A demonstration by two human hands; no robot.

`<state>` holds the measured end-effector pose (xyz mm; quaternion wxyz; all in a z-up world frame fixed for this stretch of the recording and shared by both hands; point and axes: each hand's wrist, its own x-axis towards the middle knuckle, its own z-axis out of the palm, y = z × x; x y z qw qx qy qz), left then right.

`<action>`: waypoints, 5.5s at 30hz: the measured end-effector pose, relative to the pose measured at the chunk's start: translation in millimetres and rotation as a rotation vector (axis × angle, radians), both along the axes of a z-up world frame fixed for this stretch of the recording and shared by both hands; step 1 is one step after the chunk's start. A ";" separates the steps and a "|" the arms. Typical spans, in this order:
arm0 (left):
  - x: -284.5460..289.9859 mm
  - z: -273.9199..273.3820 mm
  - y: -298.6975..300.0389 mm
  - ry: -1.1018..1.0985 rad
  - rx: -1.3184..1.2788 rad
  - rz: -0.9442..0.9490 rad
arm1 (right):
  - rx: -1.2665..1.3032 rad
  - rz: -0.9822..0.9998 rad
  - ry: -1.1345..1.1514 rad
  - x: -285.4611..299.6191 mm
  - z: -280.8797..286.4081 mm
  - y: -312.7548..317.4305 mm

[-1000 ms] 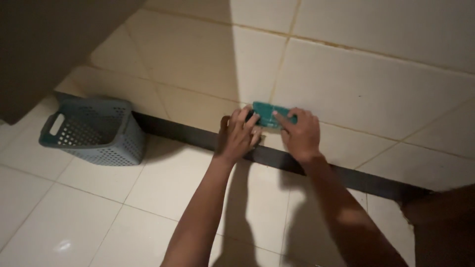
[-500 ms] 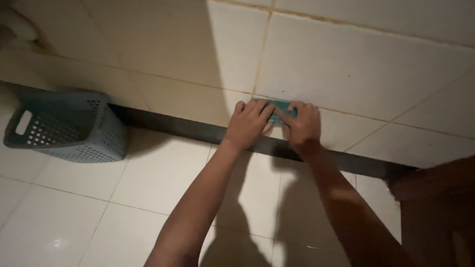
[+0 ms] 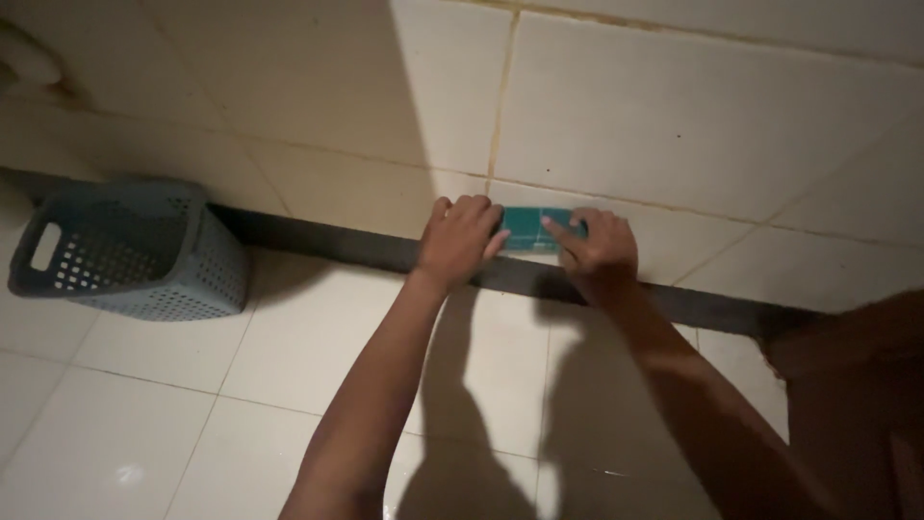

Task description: The person scrubs the tiled bathroom walls using a green sponge. They clean the vertical black stripe, the beige tiles, and the lower white tiles near the floor, moving along the wall to cover different sections.

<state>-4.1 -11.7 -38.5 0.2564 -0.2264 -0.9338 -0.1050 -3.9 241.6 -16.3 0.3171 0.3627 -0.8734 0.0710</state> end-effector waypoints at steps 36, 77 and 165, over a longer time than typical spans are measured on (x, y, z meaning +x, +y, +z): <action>20.7 -63.7 -36.1 -0.040 -0.126 0.007 | 0.357 -0.091 -0.291 0.4 -112.4 12.2; 18.9 -21.8 15.9 -0.291 -0.207 -0.107 | 0.260 -0.314 -0.551 4.0 -101.9 48.7; -5.5 42.0 19.7 0.268 0.148 -0.102 | 0.043 -0.043 0.188 -7.7 47.2 -16.0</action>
